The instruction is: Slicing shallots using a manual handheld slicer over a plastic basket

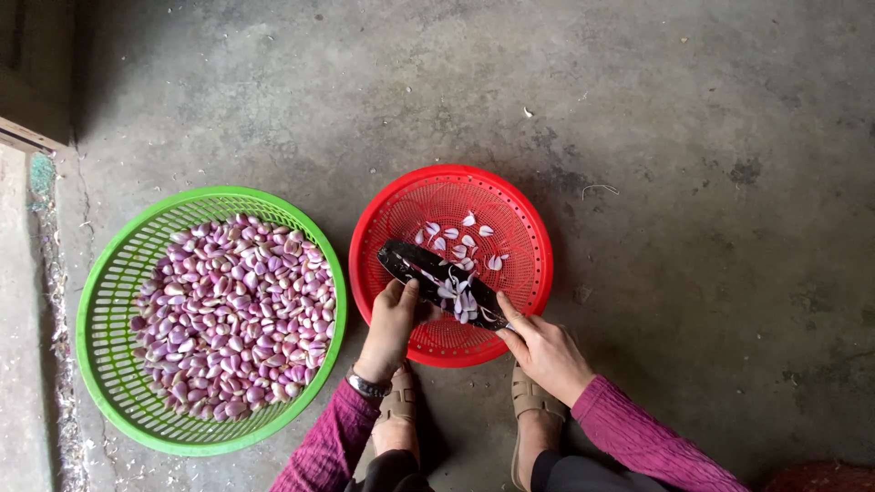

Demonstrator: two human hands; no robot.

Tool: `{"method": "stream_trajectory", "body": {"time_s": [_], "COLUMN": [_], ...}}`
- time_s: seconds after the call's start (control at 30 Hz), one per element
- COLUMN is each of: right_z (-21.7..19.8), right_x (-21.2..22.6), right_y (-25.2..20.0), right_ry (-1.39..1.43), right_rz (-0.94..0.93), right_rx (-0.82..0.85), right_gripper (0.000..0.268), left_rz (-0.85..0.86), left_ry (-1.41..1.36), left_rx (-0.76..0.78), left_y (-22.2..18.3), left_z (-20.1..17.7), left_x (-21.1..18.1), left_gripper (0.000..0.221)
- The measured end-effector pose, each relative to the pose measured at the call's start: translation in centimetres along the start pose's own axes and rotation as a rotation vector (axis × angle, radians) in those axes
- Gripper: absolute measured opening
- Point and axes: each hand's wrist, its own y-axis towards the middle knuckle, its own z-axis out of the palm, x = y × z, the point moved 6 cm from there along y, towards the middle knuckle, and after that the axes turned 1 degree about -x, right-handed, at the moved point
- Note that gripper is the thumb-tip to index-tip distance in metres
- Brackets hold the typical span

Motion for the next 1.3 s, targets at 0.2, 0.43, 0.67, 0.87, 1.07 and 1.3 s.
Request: {"method": "stream_trajectory", "body": {"time_s": [0.2,0.43,0.67,0.87,1.07,1.3], "right_z": [0.1,0.4,0.6,-0.1,0.4,0.1], "right_x": [0.4,0.1,0.1,0.6,0.1,0.7], "right_y": [-0.5,-0.2,-0.3,0.2,-0.1,-0.6], "right_ry": [0.004,-0.011,-0.032,-0.078,-0.09,-0.082], "right_rz": [0.012,0.013,0.004,-0.015,0.003,-0.027], "right_rx": [0.033,0.04,0.032,0.054,0.066,0.063], "right_gripper": [0.055,0.056,0.057,0.058,0.057,0.059], "left_rz": [-0.049,-0.084,0.087,0.226,0.059,-0.035], "left_ry": [-0.457,-0.469,-0.372,-0.137,0.159,-0.454], "left_rx": [-0.085,-0.031,-0.12,-0.107,-0.114,-0.102], "left_y": [-1.0,-1.3,0.1,1.8,-1.1,2.9], "left_z": [0.1,0.7,-0.4,-1.6,-0.3,-1.7], "left_x": [-3.7,-3.9,-2.0,0.5,-2.7,1.8], "left_gripper": [0.025,0.011,0.021,0.038,0.035,0.025]}}
